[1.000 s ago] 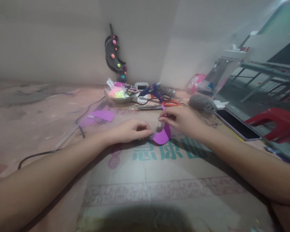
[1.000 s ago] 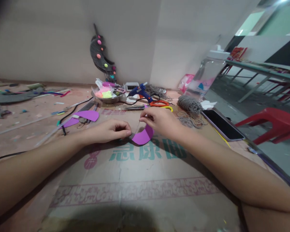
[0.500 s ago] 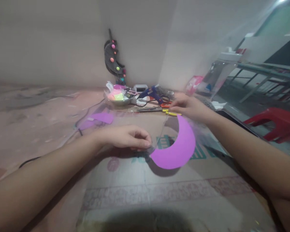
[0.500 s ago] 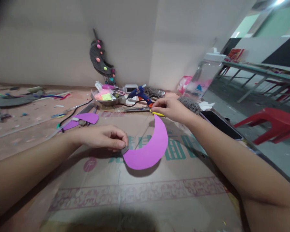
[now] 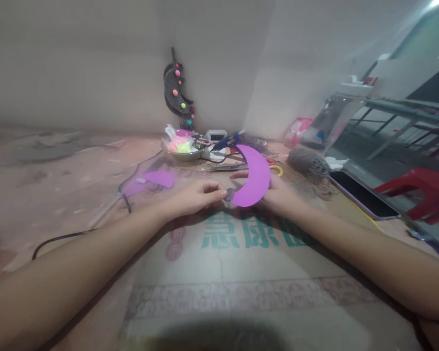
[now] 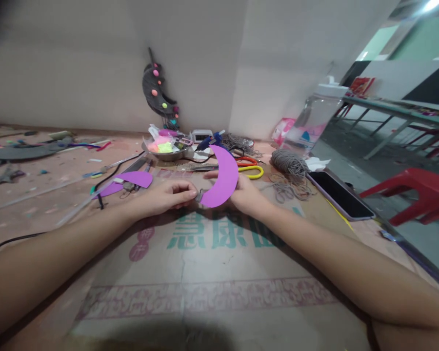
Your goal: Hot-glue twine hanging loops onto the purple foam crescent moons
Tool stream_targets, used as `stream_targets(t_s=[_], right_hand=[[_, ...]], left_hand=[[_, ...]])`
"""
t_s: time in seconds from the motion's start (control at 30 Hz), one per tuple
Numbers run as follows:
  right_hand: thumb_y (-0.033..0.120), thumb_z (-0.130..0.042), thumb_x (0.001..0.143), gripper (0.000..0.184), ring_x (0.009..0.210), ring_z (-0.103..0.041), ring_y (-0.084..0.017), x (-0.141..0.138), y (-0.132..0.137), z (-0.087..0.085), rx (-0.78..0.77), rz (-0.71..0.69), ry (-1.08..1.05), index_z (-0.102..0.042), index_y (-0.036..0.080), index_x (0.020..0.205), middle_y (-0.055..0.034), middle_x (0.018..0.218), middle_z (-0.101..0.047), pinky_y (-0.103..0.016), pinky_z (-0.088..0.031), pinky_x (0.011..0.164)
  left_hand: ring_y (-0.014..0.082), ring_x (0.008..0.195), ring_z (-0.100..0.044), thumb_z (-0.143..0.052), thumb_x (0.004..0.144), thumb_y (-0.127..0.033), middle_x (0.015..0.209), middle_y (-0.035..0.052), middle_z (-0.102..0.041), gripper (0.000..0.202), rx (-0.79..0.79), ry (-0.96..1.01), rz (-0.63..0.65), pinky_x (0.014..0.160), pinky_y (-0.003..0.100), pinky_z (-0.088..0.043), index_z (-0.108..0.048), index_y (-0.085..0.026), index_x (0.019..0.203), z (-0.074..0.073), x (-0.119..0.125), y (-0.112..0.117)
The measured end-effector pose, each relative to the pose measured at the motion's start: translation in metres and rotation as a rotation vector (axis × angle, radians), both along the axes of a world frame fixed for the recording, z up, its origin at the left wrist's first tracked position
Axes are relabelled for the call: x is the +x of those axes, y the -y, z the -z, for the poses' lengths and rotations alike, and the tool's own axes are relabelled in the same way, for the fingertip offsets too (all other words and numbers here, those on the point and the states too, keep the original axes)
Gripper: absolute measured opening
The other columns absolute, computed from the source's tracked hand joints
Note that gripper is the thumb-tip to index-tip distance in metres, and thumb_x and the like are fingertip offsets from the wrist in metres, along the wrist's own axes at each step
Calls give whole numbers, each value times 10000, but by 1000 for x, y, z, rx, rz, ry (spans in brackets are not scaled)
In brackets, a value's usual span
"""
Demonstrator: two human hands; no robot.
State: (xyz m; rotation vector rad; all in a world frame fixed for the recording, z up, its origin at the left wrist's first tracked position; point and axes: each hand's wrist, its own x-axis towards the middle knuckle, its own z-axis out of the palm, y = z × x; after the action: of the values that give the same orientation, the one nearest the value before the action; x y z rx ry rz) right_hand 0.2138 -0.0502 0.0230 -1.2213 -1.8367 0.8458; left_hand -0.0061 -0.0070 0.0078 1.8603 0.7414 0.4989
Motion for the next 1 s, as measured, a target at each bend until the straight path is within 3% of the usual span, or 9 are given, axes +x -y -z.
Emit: stream_targets(t_s=[0.07,0.17,0.27,0.4,0.6,0.7,0.83,0.9,1.0], right_hand=[[203,-569,770,463,540,-597,-145,-4,6,4,-194,-81,-91,-593,156,1230,-26,696,-680,-284,-515,525],[190,-551,773,470,496,-563,-121,-5,8,7,-274,-138,-144,-582,131,1238,11,592,-616,-257,-495,500],[171,-577,766,411,503,-568,-103,-4,5,6,-243,-114,-100,-617,135,1173,-15,686,-658,-240,-496,503],[183,-663,730,394,663,-651,-136,-3,3,6,-147,-113,-96,-638,192,1123,-89,1054,-689,-260,-552,557],[212,-626,789,510,681,-687,-167,0,3,12,-233,-178,-117,-529,231,1290,-32,839,-718,-317,-580,643],[201,-647,768,378,863,-684,-188,3,-1,12,-69,-88,33,-635,206,1146,-59,990,-717,-333,-554,778],[204,-614,793,133,903,-660,-195,5,-7,12,93,-103,125,-695,182,895,-58,929,-721,-373,-505,879],[221,-616,796,83,877,-659,-187,5,-7,14,101,-129,48,-667,180,848,-60,940,-713,-371,-510,862],[283,-591,829,107,684,-667,-163,3,-4,18,-112,-107,-131,-591,193,888,-63,954,-710,-343,-553,666]], left_hand=[[79,540,-440,-519,870,-495,657,-17,-527,366,-17,28,24,488,205,-318,-538,-156,735,1,1,1],[74,537,-431,-518,877,-476,646,-19,-523,357,-24,51,36,485,202,-308,-540,-150,731,0,2,1],[75,541,-434,-526,877,-466,649,-16,-533,344,-14,55,26,486,200,-308,-550,-148,750,0,4,0],[82,554,-459,-529,879,-448,651,-17,-540,330,12,54,42,508,205,-337,-538,-152,734,1,5,1],[90,568,-488,-522,875,-473,666,-16,-559,347,36,28,39,546,215,-371,-550,-157,737,0,5,4],[93,572,-493,-525,870,-475,668,-13,-571,344,54,24,32,546,217,-374,-564,-158,742,0,5,4],[91,566,-491,-536,863,-468,655,-16,-569,332,66,22,15,536,213,-371,-577,-157,752,0,5,4],[89,558,-483,-538,861,-463,645,-19,-554,327,64,20,15,524,210,-362,-573,-157,752,0,5,5],[87,550,-475,-527,865,-466,646,-20,-544,332,46,22,23,513,209,-349,-561,-157,749,0,5,5]])
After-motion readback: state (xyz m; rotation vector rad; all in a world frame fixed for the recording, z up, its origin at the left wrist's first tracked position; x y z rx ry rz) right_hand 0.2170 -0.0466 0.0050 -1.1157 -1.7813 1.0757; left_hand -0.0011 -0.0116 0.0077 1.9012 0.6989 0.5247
